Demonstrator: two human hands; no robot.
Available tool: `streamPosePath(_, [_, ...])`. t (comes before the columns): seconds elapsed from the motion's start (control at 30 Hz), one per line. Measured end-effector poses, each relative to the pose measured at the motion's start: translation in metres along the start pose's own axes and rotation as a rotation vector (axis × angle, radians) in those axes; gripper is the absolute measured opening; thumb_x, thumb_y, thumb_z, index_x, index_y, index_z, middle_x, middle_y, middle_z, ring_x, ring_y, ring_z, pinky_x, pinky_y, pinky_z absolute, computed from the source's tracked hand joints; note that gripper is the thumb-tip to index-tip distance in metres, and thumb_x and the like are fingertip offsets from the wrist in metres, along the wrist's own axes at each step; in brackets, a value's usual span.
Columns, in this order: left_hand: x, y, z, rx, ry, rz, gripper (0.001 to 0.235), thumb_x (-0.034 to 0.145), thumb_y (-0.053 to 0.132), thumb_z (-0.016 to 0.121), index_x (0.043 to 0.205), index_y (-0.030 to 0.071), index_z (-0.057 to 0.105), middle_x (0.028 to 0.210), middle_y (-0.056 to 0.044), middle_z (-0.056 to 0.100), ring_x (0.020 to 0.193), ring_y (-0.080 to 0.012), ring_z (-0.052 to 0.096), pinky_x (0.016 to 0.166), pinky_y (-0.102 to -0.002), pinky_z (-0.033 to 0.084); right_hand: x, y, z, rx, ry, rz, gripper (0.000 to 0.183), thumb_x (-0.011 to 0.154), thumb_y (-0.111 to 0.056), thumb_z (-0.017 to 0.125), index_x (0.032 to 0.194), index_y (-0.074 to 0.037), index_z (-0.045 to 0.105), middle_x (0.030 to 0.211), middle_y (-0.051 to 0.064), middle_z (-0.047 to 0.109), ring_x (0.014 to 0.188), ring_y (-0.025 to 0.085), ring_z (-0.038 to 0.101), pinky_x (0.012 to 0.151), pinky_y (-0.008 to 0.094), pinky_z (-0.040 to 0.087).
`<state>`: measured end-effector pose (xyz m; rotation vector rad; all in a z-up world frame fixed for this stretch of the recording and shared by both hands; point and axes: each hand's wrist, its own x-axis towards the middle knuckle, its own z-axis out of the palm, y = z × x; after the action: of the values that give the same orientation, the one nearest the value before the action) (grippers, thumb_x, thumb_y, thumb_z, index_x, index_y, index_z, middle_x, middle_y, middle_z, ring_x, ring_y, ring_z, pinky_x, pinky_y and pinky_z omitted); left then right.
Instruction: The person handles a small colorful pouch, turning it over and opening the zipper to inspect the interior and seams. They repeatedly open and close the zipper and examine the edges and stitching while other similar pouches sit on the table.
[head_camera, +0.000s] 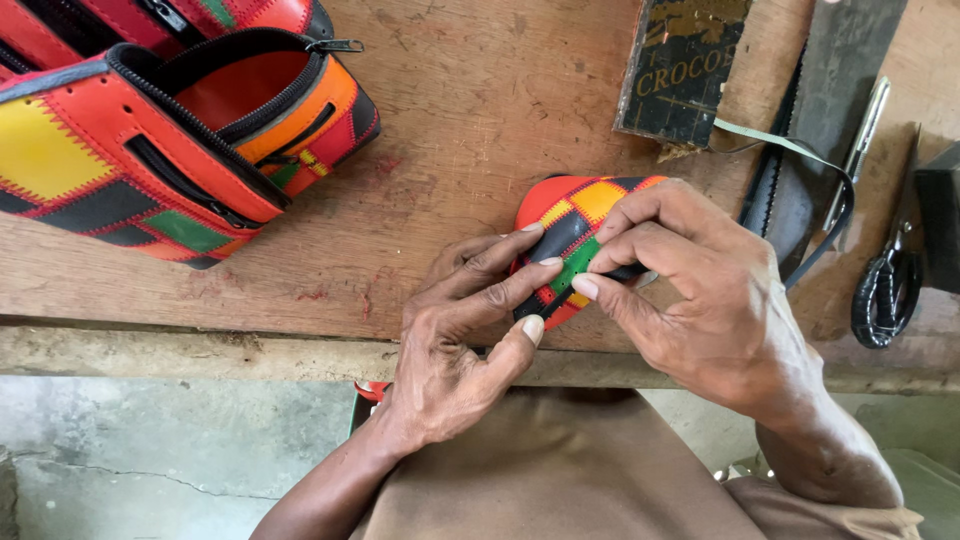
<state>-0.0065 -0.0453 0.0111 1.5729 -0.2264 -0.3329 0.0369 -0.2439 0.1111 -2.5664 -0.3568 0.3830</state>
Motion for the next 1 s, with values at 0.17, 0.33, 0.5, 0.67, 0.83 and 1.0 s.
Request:
streamPosePath(0.17, [0.002, 0.006, 0.0, 0.015, 0.028, -0.01, 0.046, 0.081, 0.011, 0.069, 0.127, 0.011, 0.072, 0.146, -0.012, 0.064, 0.135, -0.0314, 0.058, 0.117, -0.045, 0.046, -0.003, 0.003, 0.003, 0.014, 0.011, -0.019, 0.018, 0.08, -0.005, 0.083, 0.093, -0.002, 0.07, 0.106, 0.009, 0.064, 0.094, 0.024, 0.069, 0.079, 0.034, 0.056])
streamPosePath(0.33, [0.015, 0.006, 0.007, 0.022, 0.071, -0.009, 0.032, 0.087, 0.022, 0.08, 0.114, 0.01, 0.067, 0.146, -0.017, 0.059, 0.139, -0.0322, 0.056, 0.117, -0.045, 0.046, -0.003, 0.001, 0.009, -0.015, 0.044, -0.042, 0.021, 0.079, -0.004, 0.084, 0.093, -0.001, 0.069, 0.109, 0.011, 0.062, 0.099, 0.027, 0.067, 0.083, 0.036, 0.056])
streamPosePath(0.5, [0.022, 0.002, 0.009, -0.034, 0.061, 0.068, 0.047, 0.089, 0.014, 0.07, 0.133, 0.004, 0.056, 0.159, -0.024, 0.048, 0.153, -0.0409, 0.04, 0.125, -0.049, 0.035, -0.004, 0.004, -0.006, -0.151, 0.088, -0.035, 0.026, 0.078, -0.013, 0.088, 0.087, 0.0, 0.068, 0.11, 0.013, 0.063, 0.099, 0.026, 0.067, 0.082, 0.036, 0.056])
streamPosePath(0.67, [0.021, -0.003, 0.01, 0.032, 0.052, 0.13, 0.061, 0.091, 0.012, 0.068, 0.149, 0.003, 0.052, 0.158, -0.019, 0.052, 0.153, -0.0381, 0.045, 0.129, -0.049, 0.034, -0.003, 0.01, -0.016, -0.157, 0.098, 0.014, 0.026, 0.082, -0.016, 0.088, 0.095, 0.001, 0.072, 0.112, 0.012, 0.068, 0.099, 0.022, 0.069, 0.081, 0.033, 0.056])
streamPosePath(0.83, [0.023, -0.004, 0.015, 0.054, 0.075, 0.124, 0.061, 0.088, 0.011, 0.069, 0.147, 0.003, 0.055, 0.156, -0.019, 0.054, 0.149, -0.0371, 0.048, 0.126, -0.049, 0.036, -0.002, 0.015, -0.013, -0.116, 0.103, 0.04, 0.025, 0.085, -0.013, 0.086, 0.098, 0.002, 0.071, 0.114, 0.011, 0.069, 0.098, 0.02, 0.072, 0.083, 0.029, 0.059])
streamPosePath(1.0, [0.023, -0.003, 0.017, 0.055, 0.086, 0.107, 0.062, 0.086, 0.01, 0.07, 0.146, 0.003, 0.056, 0.154, -0.017, 0.055, 0.148, -0.0364, 0.049, 0.125, -0.048, 0.038, -0.001, 0.018, -0.013, -0.056, 0.096, 0.054, 0.024, 0.084, -0.01, 0.085, 0.099, 0.002, 0.072, 0.114, 0.011, 0.069, 0.097, 0.018, 0.072, 0.082, 0.028, 0.06])
